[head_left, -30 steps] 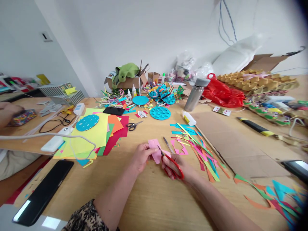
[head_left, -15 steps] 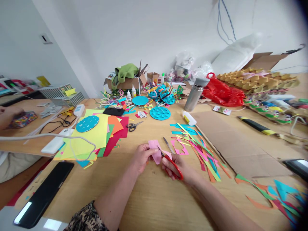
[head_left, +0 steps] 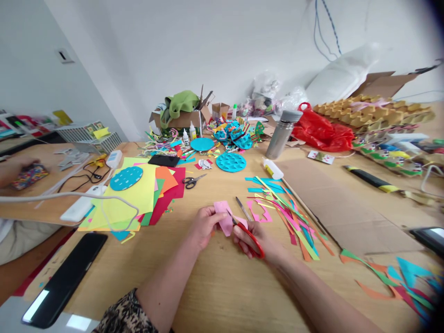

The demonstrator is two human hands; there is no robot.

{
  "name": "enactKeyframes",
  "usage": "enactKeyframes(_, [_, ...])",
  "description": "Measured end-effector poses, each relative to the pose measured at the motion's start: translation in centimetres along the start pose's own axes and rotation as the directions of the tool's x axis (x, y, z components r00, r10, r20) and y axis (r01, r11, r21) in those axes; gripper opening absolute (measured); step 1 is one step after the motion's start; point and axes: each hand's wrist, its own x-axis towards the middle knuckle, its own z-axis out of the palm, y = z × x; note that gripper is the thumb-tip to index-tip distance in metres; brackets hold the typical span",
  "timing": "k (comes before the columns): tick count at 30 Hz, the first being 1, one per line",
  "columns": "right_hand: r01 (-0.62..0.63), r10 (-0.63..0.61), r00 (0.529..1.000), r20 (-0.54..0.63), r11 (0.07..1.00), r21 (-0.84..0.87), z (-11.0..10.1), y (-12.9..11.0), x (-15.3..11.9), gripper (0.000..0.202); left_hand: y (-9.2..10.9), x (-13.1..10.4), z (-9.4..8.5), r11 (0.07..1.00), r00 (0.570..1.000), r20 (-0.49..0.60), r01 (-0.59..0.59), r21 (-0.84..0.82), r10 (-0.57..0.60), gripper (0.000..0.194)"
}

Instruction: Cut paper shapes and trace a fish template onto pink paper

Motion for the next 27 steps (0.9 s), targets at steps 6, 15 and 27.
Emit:
enactKeyframes(6, [-0.023, 0.023, 0.999, 0.024, 1.000, 0.002, -0.05, -0.16, -0.07, 0.051, 0.21, -0.28, 0.06, 1.000, 1.000, 0.021, 0.003, 0.026, -0.003, 0.024])
enactKeyframes(15, [-0.024, 0.024, 0.999, 0.024, 1.000, -0.010, -0.23, -0.12, -0.14, 0.047, 0.21, -0.29, 0.12, 1.000, 1.000, 0.026, 0.006, 0.013, -0.006, 0.026])
enactKeyframes(27, [-0.018, 0.018, 1.000, 0.024, 1.000, -0.017, -0.22, -0.03, -0.06, 0.050, 0.33, -0.39, 0.20, 0.999, 1.000, 0.025, 0.000, 0.041, -0.001, 0.022])
